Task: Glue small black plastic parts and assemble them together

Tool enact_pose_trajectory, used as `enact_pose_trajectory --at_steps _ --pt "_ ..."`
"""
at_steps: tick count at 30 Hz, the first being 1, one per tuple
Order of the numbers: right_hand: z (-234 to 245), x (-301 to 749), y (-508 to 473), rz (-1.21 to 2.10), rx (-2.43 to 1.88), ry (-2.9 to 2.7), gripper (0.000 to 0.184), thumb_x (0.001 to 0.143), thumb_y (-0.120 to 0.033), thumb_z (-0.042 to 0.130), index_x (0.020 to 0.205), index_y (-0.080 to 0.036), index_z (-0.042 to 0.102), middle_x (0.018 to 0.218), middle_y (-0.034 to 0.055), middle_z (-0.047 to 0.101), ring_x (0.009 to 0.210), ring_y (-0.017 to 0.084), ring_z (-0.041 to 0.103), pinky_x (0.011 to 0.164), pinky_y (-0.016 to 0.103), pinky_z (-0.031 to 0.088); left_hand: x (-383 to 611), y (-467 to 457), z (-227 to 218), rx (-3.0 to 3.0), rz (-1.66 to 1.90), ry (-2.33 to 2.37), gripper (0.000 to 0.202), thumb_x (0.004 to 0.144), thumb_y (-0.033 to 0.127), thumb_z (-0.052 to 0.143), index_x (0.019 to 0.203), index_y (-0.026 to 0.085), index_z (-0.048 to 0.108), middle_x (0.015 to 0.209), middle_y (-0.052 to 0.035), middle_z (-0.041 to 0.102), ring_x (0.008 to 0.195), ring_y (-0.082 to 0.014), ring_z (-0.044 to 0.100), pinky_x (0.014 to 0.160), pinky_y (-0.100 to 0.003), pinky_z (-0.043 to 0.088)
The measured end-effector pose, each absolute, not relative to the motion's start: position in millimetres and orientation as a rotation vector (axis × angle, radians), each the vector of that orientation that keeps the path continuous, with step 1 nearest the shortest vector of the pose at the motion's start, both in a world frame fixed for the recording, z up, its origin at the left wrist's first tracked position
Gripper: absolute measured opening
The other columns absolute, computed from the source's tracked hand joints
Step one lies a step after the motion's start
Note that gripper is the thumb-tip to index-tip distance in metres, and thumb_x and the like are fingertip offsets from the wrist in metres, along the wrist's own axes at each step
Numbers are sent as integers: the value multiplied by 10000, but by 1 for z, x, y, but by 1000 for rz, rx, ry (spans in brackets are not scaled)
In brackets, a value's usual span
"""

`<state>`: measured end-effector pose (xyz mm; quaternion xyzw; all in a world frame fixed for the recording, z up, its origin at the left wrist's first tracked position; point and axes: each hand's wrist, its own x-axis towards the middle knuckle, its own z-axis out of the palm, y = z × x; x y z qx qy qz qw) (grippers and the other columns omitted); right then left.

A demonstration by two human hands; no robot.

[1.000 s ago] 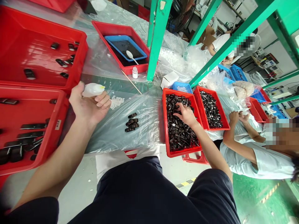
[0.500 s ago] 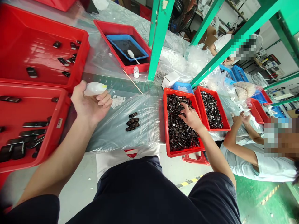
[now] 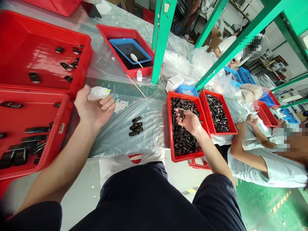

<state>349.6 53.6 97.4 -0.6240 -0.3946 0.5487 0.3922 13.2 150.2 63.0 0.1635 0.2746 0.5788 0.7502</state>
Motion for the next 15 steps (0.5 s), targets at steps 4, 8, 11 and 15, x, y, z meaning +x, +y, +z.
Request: enact_pose_trajectory --at_steps 4,8,11,15 --pt "92 325 63 1560 -1511 -894 221 807 -426 495 930 -244 526 787 5 427 579 158 284 500 279 254 12 151 61 328 1279 576 565 1082 459 348 628 182 539 478 31 343 390 -75 259 387 -220 267" --pt "87 312 70 1640 -1480 -835 229 813 -454 544 884 -239 509 751 -26 396 551 129 216 487 252 194 12 151 58 332 1271 558 518 1049 486 453 637 183 532 482 39 357 391 -65 288 396 -209 275" --pt "85 308 74 1679 -1465 -856 217 793 -426 581 849 -239 486 738 -46 355 544 112 185 477 241 167 11 151 58 347 1271 557 523 1037 505 485 630 180 537 481 45 353 387 -59 293 399 -210 271" --pt "84 305 80 1613 -1560 -1095 254 823 -476 549 785 -249 441 706 -61 322 540 106 137 485 247 129 10 150 60 348 1268 560 554 1069 458 389 634 165 570 479 38 351 385 -63 298 403 -214 282"
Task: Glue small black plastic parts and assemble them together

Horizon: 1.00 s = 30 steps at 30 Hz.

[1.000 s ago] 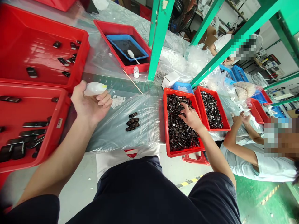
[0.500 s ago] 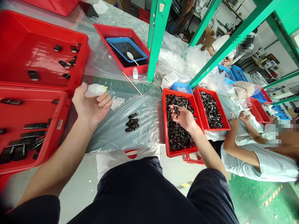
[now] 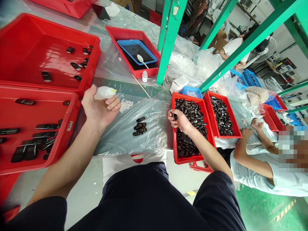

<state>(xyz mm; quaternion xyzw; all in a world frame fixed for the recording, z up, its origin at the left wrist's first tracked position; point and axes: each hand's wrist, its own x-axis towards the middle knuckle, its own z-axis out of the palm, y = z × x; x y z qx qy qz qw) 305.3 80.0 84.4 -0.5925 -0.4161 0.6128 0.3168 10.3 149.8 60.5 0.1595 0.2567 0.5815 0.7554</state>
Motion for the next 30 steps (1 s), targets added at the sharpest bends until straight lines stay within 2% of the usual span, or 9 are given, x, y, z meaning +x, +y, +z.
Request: enact_pose_trajectory --at_steps 2,6,10,14,22,30 --pt "84 300 85 1383 -1654 -1424 263 859 -470 523 745 -248 439 678 -47 366 543 113 209 511 258 195 11 149 61 341 1269 562 545 1070 449 391 643 168 581 477 39 350 383 -67 292 398 -214 283" --pt "79 276 105 647 -1850 -2142 207 916 -338 524 740 -229 532 689 19 573 673 180 530 693 303 376 11 150 58 307 1263 556 452 990 495 593 641 210 561 483 52 356 373 -76 304 386 -221 287" --pt "64 249 132 346 -2031 -2499 278 1011 -342 498 890 -200 703 860 107 763 886 273 721 787 323 440 10 153 56 310 1274 558 456 943 529 676 640 218 536 484 64 364 365 -72 319 378 -219 290" --pt "50 238 151 307 -2071 -2627 329 1045 -352 491 993 -181 768 1011 149 815 1011 309 754 812 334 480 10 154 57 337 1295 575 478 942 564 687 653 211 544 480 73 360 363 -61 315 384 -212 294" --pt "43 248 151 300 -2095 -2659 306 1041 -351 500 1048 -220 776 1018 120 823 998 310 754 793 339 489 10 153 55 367 1280 572 489 924 571 711 636 203 566 477 71 359 360 -56 320 387 -220 296" --pt "42 248 151 261 -2146 -2673 335 1047 -356 497 1084 -203 792 1076 139 828 1063 328 757 887 363 502 11 152 57 425 1282 625 524 930 626 684 648 201 567 473 74 351 361 -56 314 388 -235 301"
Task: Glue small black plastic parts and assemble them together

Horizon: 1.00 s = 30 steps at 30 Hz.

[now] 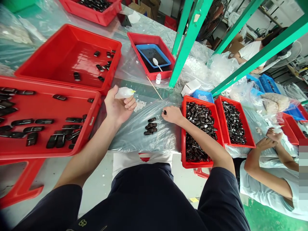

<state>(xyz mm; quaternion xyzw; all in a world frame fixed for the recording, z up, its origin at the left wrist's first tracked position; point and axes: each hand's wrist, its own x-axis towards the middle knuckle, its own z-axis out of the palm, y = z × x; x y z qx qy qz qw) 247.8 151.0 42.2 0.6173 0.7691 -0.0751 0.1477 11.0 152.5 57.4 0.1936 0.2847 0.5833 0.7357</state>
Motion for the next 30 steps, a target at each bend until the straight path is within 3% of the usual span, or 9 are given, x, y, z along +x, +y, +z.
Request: enact_pose_trajectory --at_steps 8,14,21,30 --pt "40 248 152 -206 1787 2208 385 1073 -348 451 1057 -191 802 1106 153 825 1093 317 756 916 357 508 10 155 52 517 1295 626 554 902 688 684 656 200 591 490 72 325 384 -56 288 400 -261 283" --pt "42 250 153 -220 1827 2193 509 1082 -552 443 1042 -182 790 1092 168 829 1117 345 761 901 368 521 10 156 49 566 1307 626 576 868 729 696 646 213 570 499 69 309 396 -66 272 401 -276 265" --pt "51 255 155 -263 1833 2225 432 1086 -389 399 1054 -192 783 1125 149 830 1100 325 770 870 344 503 10 156 49 617 1314 663 597 844 769 684 636 230 529 498 64 301 400 -79 262 397 -291 268" --pt "57 257 153 -229 1793 2243 387 1059 -353 425 1175 -176 749 1113 157 826 1062 328 763 835 345 477 11 155 51 545 1312 618 592 881 748 683 648 215 577 485 62 325 384 -66 288 378 -264 287"
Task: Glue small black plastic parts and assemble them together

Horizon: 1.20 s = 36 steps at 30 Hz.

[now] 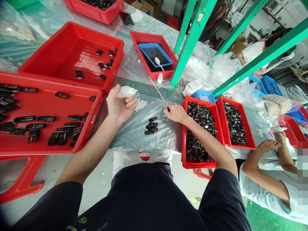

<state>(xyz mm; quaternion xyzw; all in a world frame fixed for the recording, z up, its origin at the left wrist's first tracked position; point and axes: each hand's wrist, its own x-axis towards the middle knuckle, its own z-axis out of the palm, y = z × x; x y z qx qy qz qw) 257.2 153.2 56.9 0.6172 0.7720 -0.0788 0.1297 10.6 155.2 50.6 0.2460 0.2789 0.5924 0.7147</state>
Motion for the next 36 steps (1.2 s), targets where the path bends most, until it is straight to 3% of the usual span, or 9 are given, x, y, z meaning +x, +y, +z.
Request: enact_pose_trajectory --at_steps 12,15,19,23,28,31,36 --pt "46 256 152 -137 1729 2263 455 1087 -360 377 1066 -195 801 1099 147 833 1066 310 771 883 342 492 11 153 56 471 1278 660 562 911 676 684 632 206 554 487 68 324 372 -57 302 392 -255 303" --pt "44 256 153 -139 1740 2222 488 1097 -430 370 1078 -180 789 1104 172 827 1061 325 774 891 355 506 11 154 56 491 1282 675 557 898 695 685 650 212 560 481 70 326 370 -64 309 390 -264 300" --pt "41 261 157 -243 1812 2249 407 1020 -508 541 1126 -160 722 1027 173 806 1020 339 754 880 376 507 10 155 52 564 1303 632 578 876 727 696 642 215 566 480 69 320 372 -59 286 388 -271 285" --pt "41 268 154 -817 1918 2551 198 892 -361 631 1012 -208 594 899 28 688 797 196 651 802 314 486 9 156 49 653 1317 630 608 884 758 667 622 221 550 472 58 314 375 -70 291 395 -294 280" --pt "60 267 131 -1677 1784 2674 269 851 -340 667 1008 -249 468 743 -87 449 647 121 433 680 269 399 12 152 52 672 1323 677 585 869 756 689 655 219 595 475 62 324 381 -71 298 404 -280 291" --pt "72 262 116 -1943 1655 2548 323 843 -298 711 1046 -250 465 730 -104 439 597 100 366 637 258 351 17 147 50 724 1328 685 524 843 698 746 682 212 635 486 59 369 388 -66 319 421 -267 303" --pt "80 254 104 -2150 1477 2394 342 840 -255 733 1050 -244 463 673 -134 357 558 82 292 593 241 292 26 140 37 881 1330 635 452 682 612 890 702 191 727 478 34 456 409 -81 361 427 -267 258"
